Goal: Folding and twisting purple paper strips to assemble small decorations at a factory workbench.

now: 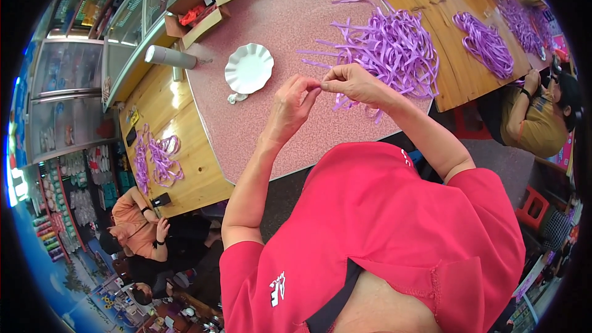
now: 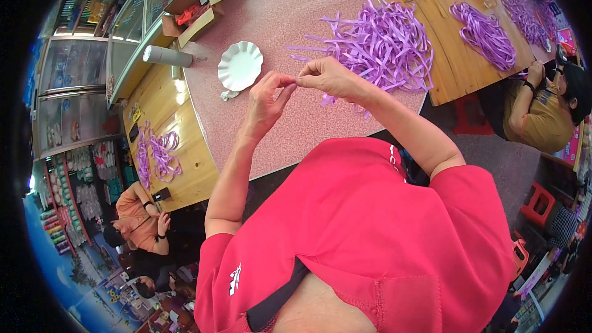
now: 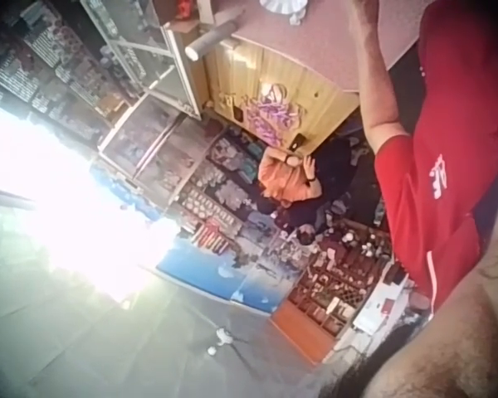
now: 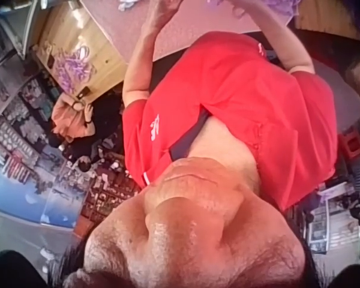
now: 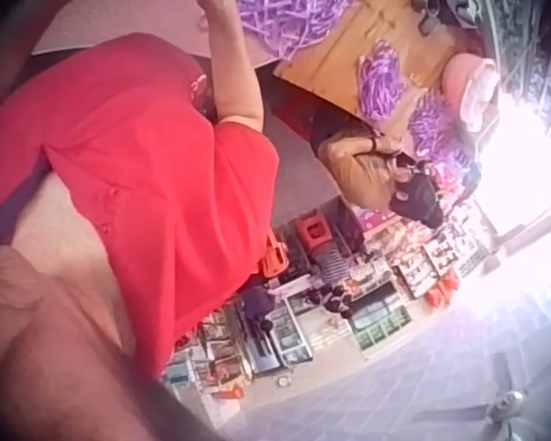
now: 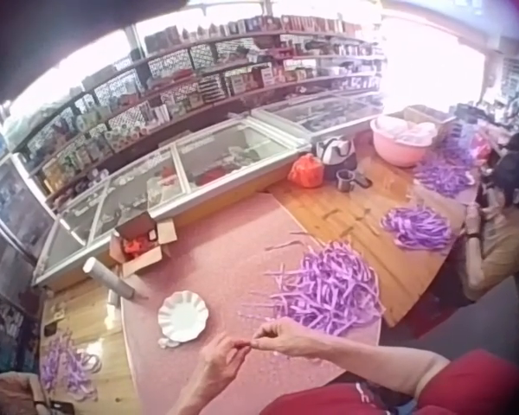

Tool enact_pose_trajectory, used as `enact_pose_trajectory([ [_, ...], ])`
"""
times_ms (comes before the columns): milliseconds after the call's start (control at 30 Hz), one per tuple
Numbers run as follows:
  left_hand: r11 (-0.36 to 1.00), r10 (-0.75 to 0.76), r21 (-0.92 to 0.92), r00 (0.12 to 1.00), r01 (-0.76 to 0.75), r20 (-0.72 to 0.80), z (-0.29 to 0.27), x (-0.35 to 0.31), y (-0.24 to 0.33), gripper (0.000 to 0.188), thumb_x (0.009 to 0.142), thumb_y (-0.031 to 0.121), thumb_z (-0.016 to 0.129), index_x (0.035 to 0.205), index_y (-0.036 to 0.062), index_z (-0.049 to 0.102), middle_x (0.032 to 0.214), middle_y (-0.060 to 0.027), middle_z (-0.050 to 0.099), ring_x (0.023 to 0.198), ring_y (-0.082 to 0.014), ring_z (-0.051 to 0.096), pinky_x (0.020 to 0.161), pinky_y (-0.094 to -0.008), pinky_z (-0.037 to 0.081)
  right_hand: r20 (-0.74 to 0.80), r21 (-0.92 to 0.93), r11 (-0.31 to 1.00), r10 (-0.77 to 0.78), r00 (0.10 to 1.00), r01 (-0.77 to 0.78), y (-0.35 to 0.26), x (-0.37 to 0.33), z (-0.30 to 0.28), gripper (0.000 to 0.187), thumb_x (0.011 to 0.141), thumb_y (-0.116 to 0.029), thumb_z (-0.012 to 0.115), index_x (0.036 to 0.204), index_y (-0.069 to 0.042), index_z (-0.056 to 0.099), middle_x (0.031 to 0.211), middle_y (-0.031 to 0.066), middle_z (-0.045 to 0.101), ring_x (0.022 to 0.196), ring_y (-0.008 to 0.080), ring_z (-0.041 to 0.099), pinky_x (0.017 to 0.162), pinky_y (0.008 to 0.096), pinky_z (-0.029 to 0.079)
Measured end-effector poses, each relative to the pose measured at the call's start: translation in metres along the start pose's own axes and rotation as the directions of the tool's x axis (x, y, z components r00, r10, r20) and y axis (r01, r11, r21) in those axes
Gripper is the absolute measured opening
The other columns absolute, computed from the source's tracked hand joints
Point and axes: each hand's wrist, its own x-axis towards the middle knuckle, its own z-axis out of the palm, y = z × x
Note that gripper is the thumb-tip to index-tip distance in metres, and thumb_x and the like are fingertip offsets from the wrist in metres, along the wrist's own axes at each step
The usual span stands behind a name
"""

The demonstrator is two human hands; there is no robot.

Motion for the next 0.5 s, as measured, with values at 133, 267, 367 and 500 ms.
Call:
enact_pose_trajectory([
  [133, 0.974, -0.152, -0.173, 0.988, 0.149, -0.002, 0.003, -0.003, -0.003, 0.012, 0.088, 0.007, 0.067, 0.098, -0.0002, 0.063, 0.088, -0.0063, 0.065, 0.079, -0.0128, 0.062, 0.070, -0.0285, 0.051, -0.005, -0.049, 0.989, -0.138, 0.990, 0.137, 0.011, 0.004, 0.001, 0.025, 0.088, -0.023, 0.070, 0.093, 0.001, 0.069, 0.078, -0.0003, 0.064, 0.072, 0.0066, 0.054, 0.060, 0.0252, 0.044],
  [267, 0.833, -0.394, -0.356, 0.906, 0.423, 0.153, 0.000, -0.010, -0.014, 0.015, 0.090, 0.013, 0.068, 0.099, 0.0021, 0.063, 0.087, 0.0006, 0.063, 0.079, -0.0053, 0.056, 0.069, -0.0221, 0.047, -0.004, -0.352, 0.908, -0.243, 0.970, 0.226, -0.007, -0.009, 0.007, 0.024, 0.086, -0.020, 0.070, 0.094, 0.002, 0.068, 0.079, 0.0101, 0.066, 0.072, 0.0140, 0.061, 0.064, 0.0303, 0.047],
  [367, 0.774, -0.438, -0.380, 0.861, 0.507, 0.257, -0.008, -0.012, -0.014, 0.017, 0.089, 0.016, 0.070, 0.098, 0.0036, 0.063, 0.087, 0.0019, 0.062, 0.079, -0.0039, 0.055, 0.070, -0.0193, 0.044, 0.028, -0.560, 0.754, -0.395, 0.918, 0.342, -0.020, -0.016, 0.004, 0.024, 0.085, -0.019, 0.069, 0.094, 0.003, 0.068, 0.081, 0.0159, 0.066, 0.073, 0.0206, 0.063, 0.065, 0.0333, 0.048],
  [500, 0.638, -0.459, -0.481, 0.798, 0.601, 0.389, -0.023, -0.020, -0.007, 0.017, 0.087, 0.016, 0.072, 0.095, 0.0051, 0.063, 0.089, -0.0010, 0.062, 0.081, -0.0069, 0.056, 0.072, -0.0229, 0.045, 0.133, -0.565, 0.679, -0.487, 0.863, 0.470, -0.037, -0.023, 0.001, 0.019, 0.084, -0.015, 0.072, 0.093, 0.001, 0.068, 0.078, 0.0078, 0.064, 0.073, 0.0128, 0.060, 0.063, 0.0313, 0.047],
])
